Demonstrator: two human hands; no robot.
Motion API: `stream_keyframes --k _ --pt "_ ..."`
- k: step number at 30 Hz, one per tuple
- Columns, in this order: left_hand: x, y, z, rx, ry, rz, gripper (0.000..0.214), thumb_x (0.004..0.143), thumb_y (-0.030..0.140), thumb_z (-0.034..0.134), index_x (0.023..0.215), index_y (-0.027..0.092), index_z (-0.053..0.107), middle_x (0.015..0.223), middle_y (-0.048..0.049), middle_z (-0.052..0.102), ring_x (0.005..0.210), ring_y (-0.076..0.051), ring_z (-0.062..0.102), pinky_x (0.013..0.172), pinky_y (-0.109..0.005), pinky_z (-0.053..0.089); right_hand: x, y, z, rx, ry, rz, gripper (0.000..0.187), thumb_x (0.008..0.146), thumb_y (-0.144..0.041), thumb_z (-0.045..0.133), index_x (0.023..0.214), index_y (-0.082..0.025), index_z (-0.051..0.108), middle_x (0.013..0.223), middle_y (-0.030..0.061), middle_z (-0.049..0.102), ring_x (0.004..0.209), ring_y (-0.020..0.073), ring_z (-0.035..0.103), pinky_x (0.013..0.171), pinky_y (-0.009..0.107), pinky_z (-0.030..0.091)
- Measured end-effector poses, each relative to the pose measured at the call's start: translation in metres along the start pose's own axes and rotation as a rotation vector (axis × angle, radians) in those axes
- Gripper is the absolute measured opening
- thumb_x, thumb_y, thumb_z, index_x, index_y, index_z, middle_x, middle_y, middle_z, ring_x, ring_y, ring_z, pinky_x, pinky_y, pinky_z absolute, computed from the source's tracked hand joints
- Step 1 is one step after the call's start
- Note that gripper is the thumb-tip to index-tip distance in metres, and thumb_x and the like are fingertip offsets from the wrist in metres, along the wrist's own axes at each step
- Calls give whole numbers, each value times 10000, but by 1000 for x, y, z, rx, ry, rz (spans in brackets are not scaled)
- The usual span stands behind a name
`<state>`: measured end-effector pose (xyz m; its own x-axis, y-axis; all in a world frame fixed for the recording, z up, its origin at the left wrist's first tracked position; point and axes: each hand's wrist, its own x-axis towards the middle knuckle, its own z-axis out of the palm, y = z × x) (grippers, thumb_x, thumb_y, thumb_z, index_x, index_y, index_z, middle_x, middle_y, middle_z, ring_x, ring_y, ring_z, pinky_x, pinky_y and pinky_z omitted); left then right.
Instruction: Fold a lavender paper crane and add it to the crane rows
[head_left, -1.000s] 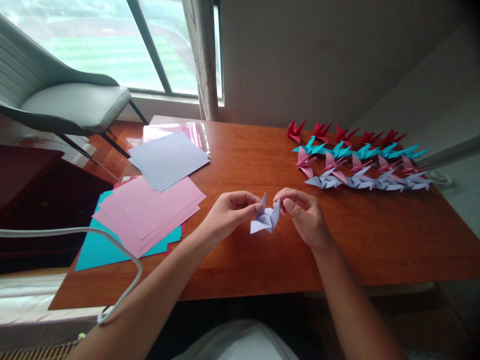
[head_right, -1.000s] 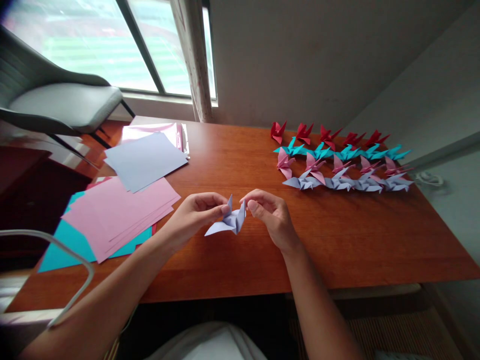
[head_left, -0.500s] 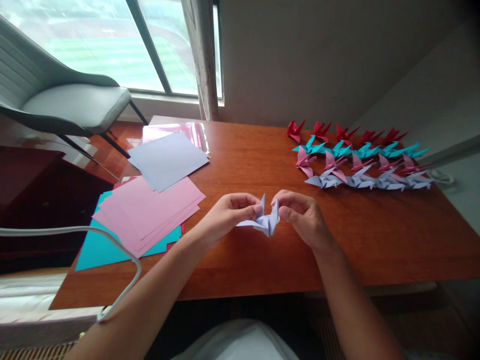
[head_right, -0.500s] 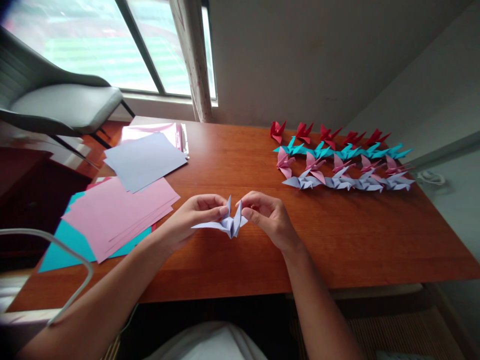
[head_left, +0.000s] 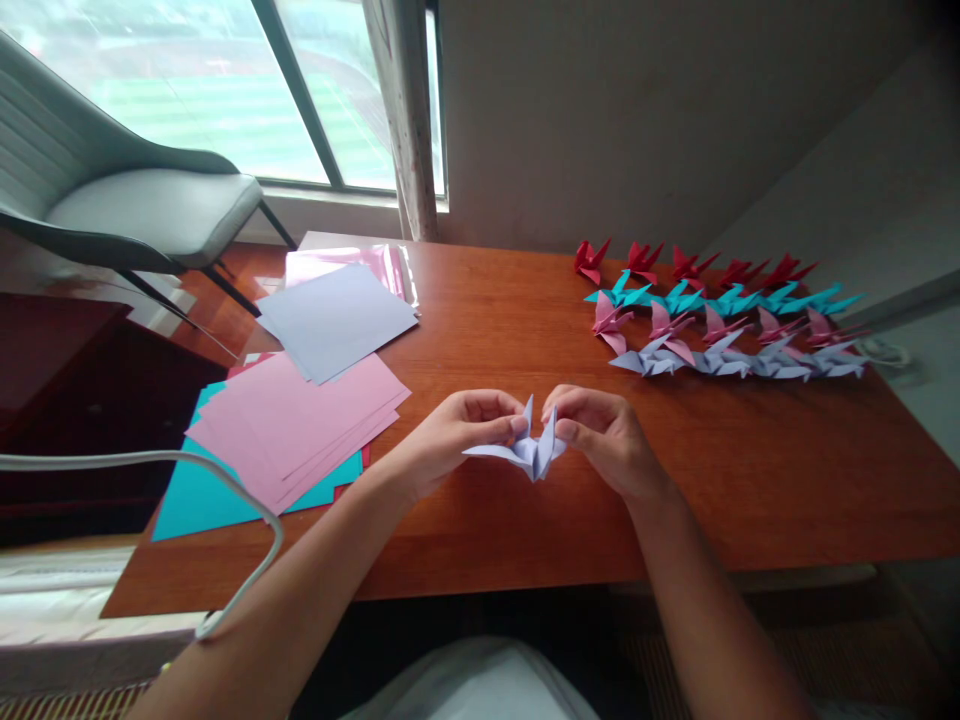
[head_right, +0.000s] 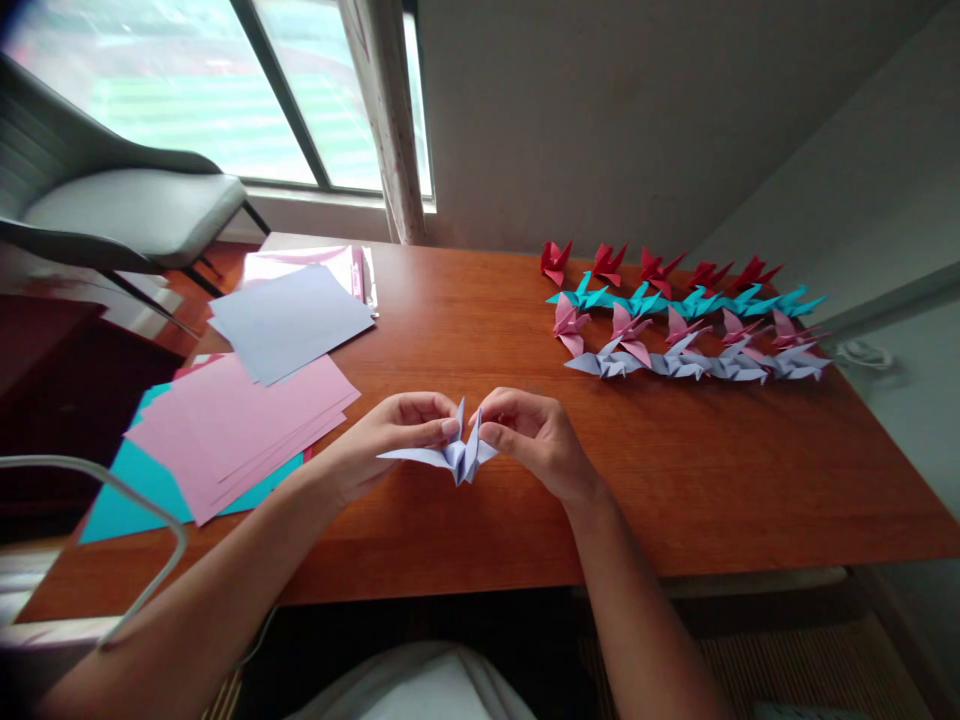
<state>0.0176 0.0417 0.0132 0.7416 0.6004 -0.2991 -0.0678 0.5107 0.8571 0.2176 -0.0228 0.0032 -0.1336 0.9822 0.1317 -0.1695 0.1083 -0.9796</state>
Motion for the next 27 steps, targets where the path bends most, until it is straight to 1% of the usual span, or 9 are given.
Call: stream_keyframes --k 4,9,12,14,16,19,22,24,27 --pt "-1 3 3 8 54 -8 304 709 376 844 796 124 697 720 -15 688 652 -105 601 648 -218 428 1 0 1 9 40 -6 49 875 -277 712 881 -241 745 844 14 640 763 148 565 673 275 442" --pt "-2 2 7 69 93 -33 344 715 413 833 785 116 672 737 -54 699 665 -141 624 635 -245 445 2 3 1 21 217 11 136 886 -369 694 907 -252 761 862 17 675 784 149 574 700 271 440" --pt "0 -1 7 78 94 -19 365 691 423 849 777 112 679 739 -58 693 664 -139 613 632 -247 450 2 4 0 10 246 46 167 895 -384 678 911 -242 765 823 24 682 751 152 568 674 275 439" --pt "1 -2 7 90 69 -15 375 658 423 870 753 109 687 713 -44 679 647 -123 593 623 -237 445 3 3 -1 -15 224 62 178 898 -382 671 908 -232 765 804 26 681 729 151 568 665 277 447" --pt "0 -2 6 102 15 -31 370 654 420 874 739 109 692 686 -32 667 629 -112 581 615 -228 443 3 0 -2 -64 181 81 144 883 -351 690 900 -227 763 812 23 686 754 155 591 694 278 465" --pt "-2 -1 6 102 -50 -67 351 686 418 852 755 111 699 693 -36 668 643 -122 595 625 -234 461 2 -3 -3 -125 60 115 85 844 -300 733 866 -221 754 830 21 692 801 169 617 738 287 488" --pt "-4 1 6 101 -59 -100 351 691 423 846 772 114 701 704 -41 670 631 -130 597 614 -246 468 1 -5 -3 -90 -48 109 57 828 -272 753 853 -220 750 825 21 692 786 167 621 718 289 493" --pt "-5 3 6 99 -57 -118 346 690 421 846 771 116 702 697 -36 669 616 -128 592 603 -246 461 1 -5 -3 -70 -69 73 42 831 -256 754 861 -226 751 831 22 692 782 165 620 709 290 490" --pt "-6 6 7 83 -61 -128 329 682 403 850 758 119 703 696 -30 674 632 -128 595 605 -238 447 1 -4 -2 -108 -47 21 36 835 -256 754 855 -228 747 831 28 687 779 170 609 703 303 480"
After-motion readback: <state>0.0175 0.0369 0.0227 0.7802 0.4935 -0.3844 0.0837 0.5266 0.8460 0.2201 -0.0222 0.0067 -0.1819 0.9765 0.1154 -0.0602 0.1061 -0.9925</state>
